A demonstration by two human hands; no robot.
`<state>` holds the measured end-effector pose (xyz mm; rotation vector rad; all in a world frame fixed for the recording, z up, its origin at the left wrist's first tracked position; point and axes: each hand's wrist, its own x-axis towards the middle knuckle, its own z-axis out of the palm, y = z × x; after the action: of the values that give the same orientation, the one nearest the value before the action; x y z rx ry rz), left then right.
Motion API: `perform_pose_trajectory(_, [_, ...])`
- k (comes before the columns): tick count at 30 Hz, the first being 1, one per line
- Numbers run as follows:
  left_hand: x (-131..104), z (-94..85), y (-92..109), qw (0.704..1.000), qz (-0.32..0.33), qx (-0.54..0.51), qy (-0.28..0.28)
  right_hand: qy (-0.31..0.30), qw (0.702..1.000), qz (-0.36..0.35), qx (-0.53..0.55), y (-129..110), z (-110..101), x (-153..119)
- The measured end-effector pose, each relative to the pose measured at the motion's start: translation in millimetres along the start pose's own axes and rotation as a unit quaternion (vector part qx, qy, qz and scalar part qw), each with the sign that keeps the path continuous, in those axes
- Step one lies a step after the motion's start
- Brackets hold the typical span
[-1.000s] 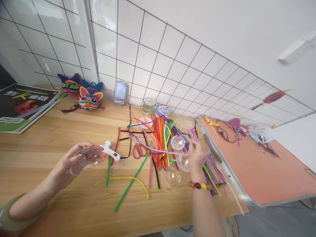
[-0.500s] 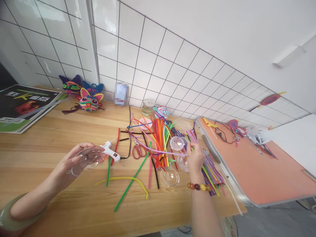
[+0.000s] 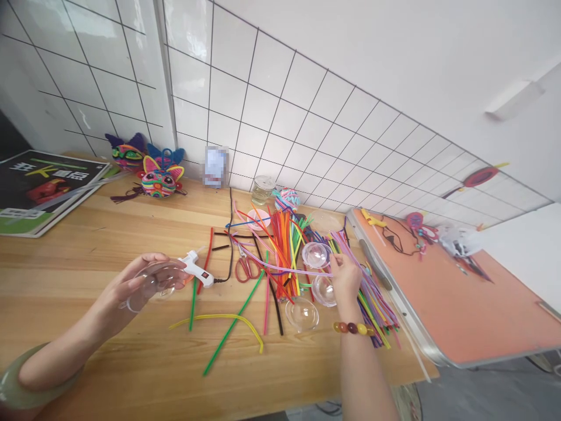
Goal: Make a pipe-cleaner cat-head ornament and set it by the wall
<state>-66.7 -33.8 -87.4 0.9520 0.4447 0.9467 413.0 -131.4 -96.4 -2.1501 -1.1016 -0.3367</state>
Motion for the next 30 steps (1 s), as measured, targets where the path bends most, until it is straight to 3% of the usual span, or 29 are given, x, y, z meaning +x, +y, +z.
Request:
perform_pose_trajectory(6, [-0.2, 0.3, 2.2, 1.000, 0.001, 0.006, -0.005, -0.062, 0.997, 0.023, 0.025, 1.5, -10.3, 0.0])
perform_pose_trajectory(15, [-1.7, -0.6, 2.9, 0.999, 0.008, 0.020, -0.031, -0.178, 0.978, 0.052, 0.091, 12.2, -51.1, -24.4])
perform_pose_trajectory(20, [-2.1, 2.5, 3.3, 0.999, 0.004, 0.029, -0.042, -0.227, 0.966, 0.054, 0.113, 13.5, -50.3, -33.6])
perform_pose_trajectory(23, [-1.6, 5.2, 2.8, 1.000, 0.007, 0.023, -0.021, -0.235, 0.965, 0.046, 0.108, 12.3, -47.1, -35.0])
perform_pose_trajectory(30, [-2.2, 6.5, 3.2, 1.000, 0.002, 0.010, -0.006, -0.185, 0.979, 0.033, 0.074, 10.8, -52.1, -35.5])
